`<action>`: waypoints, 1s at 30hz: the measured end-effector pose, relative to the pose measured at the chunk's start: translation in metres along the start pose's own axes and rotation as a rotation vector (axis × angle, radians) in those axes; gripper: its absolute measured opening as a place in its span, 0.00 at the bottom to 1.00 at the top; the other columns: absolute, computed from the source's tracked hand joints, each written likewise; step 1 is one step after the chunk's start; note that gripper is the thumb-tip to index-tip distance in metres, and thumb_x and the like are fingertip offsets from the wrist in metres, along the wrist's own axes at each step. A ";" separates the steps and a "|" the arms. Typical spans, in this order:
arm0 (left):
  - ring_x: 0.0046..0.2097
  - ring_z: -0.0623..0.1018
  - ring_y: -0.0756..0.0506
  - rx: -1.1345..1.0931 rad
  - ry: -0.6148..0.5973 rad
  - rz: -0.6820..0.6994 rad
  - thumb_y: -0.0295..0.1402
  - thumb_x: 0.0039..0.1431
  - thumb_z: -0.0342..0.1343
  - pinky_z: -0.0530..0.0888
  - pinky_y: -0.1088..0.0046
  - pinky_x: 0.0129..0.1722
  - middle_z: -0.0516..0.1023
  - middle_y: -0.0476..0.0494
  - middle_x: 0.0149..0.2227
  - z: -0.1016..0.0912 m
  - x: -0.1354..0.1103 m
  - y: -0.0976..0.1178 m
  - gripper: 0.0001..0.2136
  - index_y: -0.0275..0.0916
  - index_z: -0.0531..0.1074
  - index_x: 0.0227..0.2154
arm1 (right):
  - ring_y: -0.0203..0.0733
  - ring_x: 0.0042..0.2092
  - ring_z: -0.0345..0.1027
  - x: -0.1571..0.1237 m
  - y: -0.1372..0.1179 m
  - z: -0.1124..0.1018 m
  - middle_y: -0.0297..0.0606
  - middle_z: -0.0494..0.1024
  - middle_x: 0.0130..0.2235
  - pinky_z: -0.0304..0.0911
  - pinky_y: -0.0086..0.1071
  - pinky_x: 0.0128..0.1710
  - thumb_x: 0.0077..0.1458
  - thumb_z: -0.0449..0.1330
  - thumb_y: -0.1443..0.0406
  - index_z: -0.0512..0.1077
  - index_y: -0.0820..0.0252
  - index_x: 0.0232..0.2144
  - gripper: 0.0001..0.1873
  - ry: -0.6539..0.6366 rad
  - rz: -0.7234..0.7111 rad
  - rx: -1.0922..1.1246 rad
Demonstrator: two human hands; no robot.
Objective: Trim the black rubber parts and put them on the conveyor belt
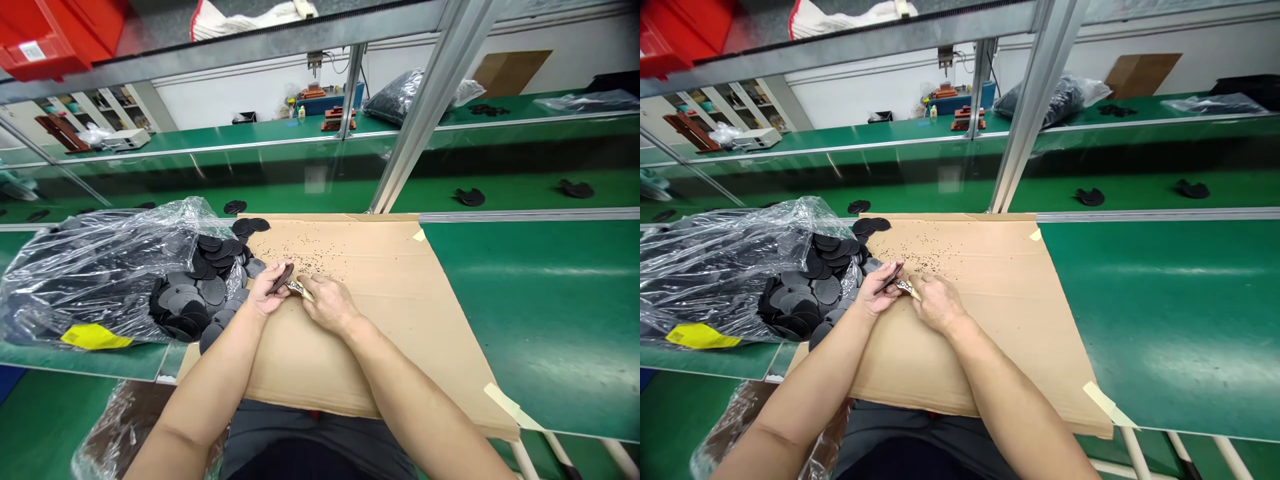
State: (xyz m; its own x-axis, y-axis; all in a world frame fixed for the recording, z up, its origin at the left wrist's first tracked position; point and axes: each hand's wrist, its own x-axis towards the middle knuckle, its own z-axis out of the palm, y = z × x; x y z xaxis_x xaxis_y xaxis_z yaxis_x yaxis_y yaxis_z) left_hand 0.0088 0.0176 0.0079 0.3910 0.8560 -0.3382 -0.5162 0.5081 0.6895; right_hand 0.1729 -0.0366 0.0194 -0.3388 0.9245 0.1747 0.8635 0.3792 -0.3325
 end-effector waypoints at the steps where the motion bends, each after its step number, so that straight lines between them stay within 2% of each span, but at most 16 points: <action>1: 0.14 0.58 0.59 -0.001 0.011 0.003 0.29 0.52 0.59 0.51 0.84 0.12 0.67 0.52 0.23 0.000 0.001 -0.001 0.08 0.35 0.69 0.35 | 0.44 0.39 0.69 0.000 -0.001 -0.001 0.41 0.76 0.38 0.60 0.32 0.41 0.53 0.55 0.67 0.70 0.55 0.47 0.18 -0.007 0.012 -0.010; 6: 0.14 0.58 0.59 -0.024 0.034 -0.002 0.28 0.52 0.59 0.51 0.84 0.12 0.67 0.52 0.24 0.000 0.002 -0.002 0.07 0.35 0.69 0.35 | 0.44 0.38 0.69 0.000 -0.003 0.000 0.40 0.76 0.37 0.60 0.32 0.38 0.53 0.54 0.68 0.71 0.54 0.44 0.15 -0.028 0.038 -0.027; 9: 0.15 0.58 0.59 -0.059 0.035 -0.018 0.27 0.54 0.57 0.51 0.85 0.12 0.67 0.51 0.24 0.003 0.000 0.001 0.05 0.35 0.69 0.35 | 0.44 0.38 0.69 0.001 -0.001 0.005 0.39 0.77 0.37 0.61 0.32 0.38 0.52 0.54 0.69 0.72 0.54 0.43 0.15 0.013 0.046 0.128; 12: 0.15 0.58 0.59 -0.114 -0.003 -0.027 0.26 0.55 0.55 0.51 0.85 0.12 0.66 0.51 0.23 0.006 -0.002 0.004 0.03 0.34 0.70 0.34 | 0.43 0.39 0.69 0.002 0.003 0.011 0.37 0.77 0.37 0.62 0.34 0.40 0.52 0.55 0.67 0.73 0.56 0.38 0.11 0.091 0.096 0.483; 14: 0.16 0.58 0.58 -0.143 -0.021 -0.022 0.26 0.56 0.55 0.51 0.85 0.12 0.65 0.51 0.23 0.007 -0.003 0.005 0.03 0.34 0.70 0.33 | 0.43 0.37 0.69 0.004 0.007 0.012 0.37 0.77 0.34 0.63 0.36 0.40 0.51 0.58 0.63 0.73 0.58 0.38 0.11 0.101 0.206 0.821; 16: 0.16 0.59 0.58 -0.156 -0.007 -0.001 0.26 0.55 0.56 0.51 0.84 0.12 0.65 0.51 0.23 0.007 -0.002 0.005 0.03 0.34 0.70 0.33 | 0.43 0.35 0.70 0.006 0.014 0.008 0.38 0.77 0.33 0.64 0.39 0.39 0.50 0.60 0.59 0.71 0.60 0.42 0.17 0.024 0.322 1.216; 18: 0.17 0.61 0.57 -0.157 0.050 0.039 0.27 0.53 0.58 0.53 0.84 0.13 0.67 0.51 0.23 0.007 0.000 0.003 0.06 0.35 0.70 0.35 | 0.45 0.37 0.71 0.006 0.020 0.002 0.40 0.77 0.35 0.66 0.42 0.39 0.50 0.59 0.56 0.70 0.60 0.45 0.21 -0.100 0.373 1.575; 21: 0.21 0.69 0.54 -0.161 0.112 0.117 0.28 0.50 0.62 0.63 0.81 0.17 0.72 0.47 0.27 0.007 0.005 -0.002 0.11 0.35 0.70 0.37 | 0.47 0.41 0.72 0.004 0.031 -0.009 0.43 0.76 0.40 0.65 0.47 0.42 0.52 0.55 0.55 0.71 0.57 0.44 0.20 -0.170 0.396 1.832; 23: 0.27 0.74 0.50 -0.168 0.064 0.143 0.28 0.48 0.64 0.70 0.77 0.23 0.75 0.43 0.31 0.007 0.008 -0.005 0.14 0.34 0.70 0.38 | 0.46 0.39 0.71 0.003 0.035 -0.017 0.42 0.76 0.37 0.65 0.47 0.42 0.53 0.54 0.55 0.72 0.57 0.43 0.19 -0.163 0.424 1.831; 25: 0.30 0.76 0.48 -0.173 0.024 0.149 0.28 0.46 0.65 0.72 0.74 0.27 0.76 0.40 0.32 0.006 0.011 -0.007 0.15 0.33 0.71 0.38 | 0.44 0.34 0.69 0.006 0.035 -0.028 0.40 0.73 0.33 0.65 0.45 0.39 0.52 0.55 0.55 0.72 0.56 0.40 0.16 -0.096 0.393 1.746; 28: 0.24 0.71 0.54 -0.162 0.071 0.149 0.28 0.44 0.66 0.64 0.80 0.21 0.74 0.46 0.28 0.004 0.014 -0.008 0.15 0.34 0.71 0.37 | 0.43 0.32 0.66 0.021 0.018 -0.053 0.37 0.70 0.31 0.63 0.41 0.35 0.50 0.58 0.55 0.69 0.54 0.38 0.14 0.057 0.250 1.435; 30: 0.20 0.65 0.57 -0.145 0.085 0.123 0.28 0.41 0.67 0.56 0.82 0.17 0.71 0.50 0.25 0.004 0.015 -0.009 0.16 0.35 0.71 0.35 | 0.43 0.33 0.66 0.042 -0.004 -0.067 0.37 0.70 0.32 0.63 0.39 0.36 0.48 0.60 0.57 0.68 0.55 0.39 0.15 0.084 0.157 1.072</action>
State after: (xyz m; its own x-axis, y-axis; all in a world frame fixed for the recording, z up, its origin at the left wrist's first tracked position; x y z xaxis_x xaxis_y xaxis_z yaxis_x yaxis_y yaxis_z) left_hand 0.0229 0.0254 -0.0008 0.2560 0.9142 -0.3141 -0.6628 0.4025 0.6314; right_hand 0.1802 -0.0017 0.0898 -0.1912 0.9755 0.1092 0.1053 0.1310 -0.9858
